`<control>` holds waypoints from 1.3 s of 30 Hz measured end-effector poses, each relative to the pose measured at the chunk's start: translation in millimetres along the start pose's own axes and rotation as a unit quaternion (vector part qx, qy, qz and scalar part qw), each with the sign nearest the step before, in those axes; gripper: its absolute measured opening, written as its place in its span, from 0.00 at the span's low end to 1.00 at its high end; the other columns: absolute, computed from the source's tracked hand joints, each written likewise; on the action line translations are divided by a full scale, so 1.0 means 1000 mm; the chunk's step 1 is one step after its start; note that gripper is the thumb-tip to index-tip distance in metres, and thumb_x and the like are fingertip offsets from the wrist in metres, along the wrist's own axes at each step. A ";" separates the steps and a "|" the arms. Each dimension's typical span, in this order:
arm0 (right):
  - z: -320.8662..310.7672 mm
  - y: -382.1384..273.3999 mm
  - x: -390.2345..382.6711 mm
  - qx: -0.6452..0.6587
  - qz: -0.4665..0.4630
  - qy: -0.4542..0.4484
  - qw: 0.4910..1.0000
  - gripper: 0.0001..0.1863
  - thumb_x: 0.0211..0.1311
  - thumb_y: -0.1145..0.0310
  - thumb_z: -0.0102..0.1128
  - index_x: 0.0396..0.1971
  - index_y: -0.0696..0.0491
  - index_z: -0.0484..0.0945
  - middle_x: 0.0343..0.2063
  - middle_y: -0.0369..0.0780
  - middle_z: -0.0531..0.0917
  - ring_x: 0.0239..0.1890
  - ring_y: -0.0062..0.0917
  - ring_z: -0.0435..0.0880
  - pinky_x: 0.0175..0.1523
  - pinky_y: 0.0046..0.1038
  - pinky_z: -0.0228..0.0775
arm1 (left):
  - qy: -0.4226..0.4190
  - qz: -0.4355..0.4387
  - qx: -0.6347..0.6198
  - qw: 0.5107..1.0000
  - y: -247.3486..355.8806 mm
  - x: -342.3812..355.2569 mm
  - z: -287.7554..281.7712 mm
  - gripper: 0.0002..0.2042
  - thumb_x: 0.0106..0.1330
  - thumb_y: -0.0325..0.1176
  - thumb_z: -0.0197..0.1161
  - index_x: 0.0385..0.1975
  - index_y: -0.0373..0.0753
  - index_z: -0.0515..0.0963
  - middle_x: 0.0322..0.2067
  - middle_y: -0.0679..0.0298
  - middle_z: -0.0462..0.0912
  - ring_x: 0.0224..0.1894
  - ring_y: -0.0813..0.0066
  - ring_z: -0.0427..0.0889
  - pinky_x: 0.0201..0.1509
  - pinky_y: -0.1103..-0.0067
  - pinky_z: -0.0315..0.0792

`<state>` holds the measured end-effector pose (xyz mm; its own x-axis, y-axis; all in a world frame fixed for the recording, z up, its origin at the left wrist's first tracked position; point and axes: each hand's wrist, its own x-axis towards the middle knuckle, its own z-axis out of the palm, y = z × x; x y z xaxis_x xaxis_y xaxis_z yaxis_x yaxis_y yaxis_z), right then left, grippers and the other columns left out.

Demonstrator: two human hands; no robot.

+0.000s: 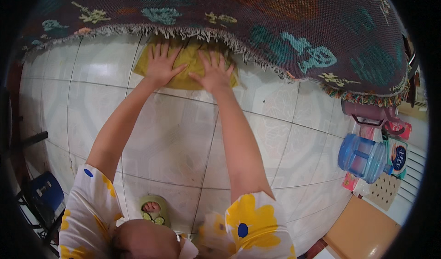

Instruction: The person washes a yellow cloth in a basin of water, wrings it out with both hands, and uses the cloth to wipe the tiled floor by hand.

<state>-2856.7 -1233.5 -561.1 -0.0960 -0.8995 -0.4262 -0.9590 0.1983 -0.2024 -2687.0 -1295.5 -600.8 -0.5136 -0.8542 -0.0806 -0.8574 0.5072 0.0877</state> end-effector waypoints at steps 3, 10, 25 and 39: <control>-0.025 0.001 0.044 0.013 0.064 -0.034 0.997 0.41 0.54 0.36 0.41 0.64 0.43 0.47 0.66 0.38 0.43 0.67 0.37 0.40 0.66 0.48 0.28 | -0.004 -0.010 -0.031 0.999 -0.009 0.046 -0.002 0.35 0.58 0.63 0.40 0.62 0.50 0.55 0.62 0.52 0.51 0.64 0.51 0.49 0.63 0.52 0.38; 0.005 0.034 0.110 0.218 0.054 0.007 0.975 0.40 0.56 0.38 0.39 0.62 0.50 0.53 0.64 0.41 0.52 0.65 0.32 0.51 0.67 0.28 0.42 | -0.144 -0.061 -0.154 0.976 -0.013 0.083 0.011 0.30 0.63 0.54 0.36 0.63 0.47 0.52 0.64 0.58 0.48 0.66 0.61 0.47 0.67 0.67 0.40; 0.034 -0.005 -0.012 -0.001 0.041 0.166 0.985 0.38 0.53 0.37 0.41 0.63 0.37 0.51 0.65 0.39 0.48 0.66 0.38 0.44 0.62 0.58 0.29 | 0.001 0.043 -0.061 0.997 0.006 -0.023 -0.010 0.35 0.61 0.61 0.36 0.64 0.47 0.46 0.64 0.51 0.43 0.66 0.49 0.37 0.64 0.53 0.33; 0.106 -0.050 -0.163 0.045 0.007 0.195 0.980 0.39 0.54 0.42 0.46 0.64 0.40 0.48 0.66 0.38 0.44 0.67 0.35 0.39 0.61 0.59 0.25 | 0.027 0.070 -0.072 0.995 0.015 -0.195 -0.004 0.35 0.61 0.56 0.44 0.64 0.44 0.47 0.65 0.49 0.39 0.66 0.47 0.37 0.62 0.49 0.36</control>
<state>-2765.1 -1055.8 -574.7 -0.2197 -0.9735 -0.0635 -0.9312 0.2286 -0.2839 -2600.0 -1121.7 -579.8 -0.6211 -0.7837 -0.0056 -0.7625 0.6025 0.2358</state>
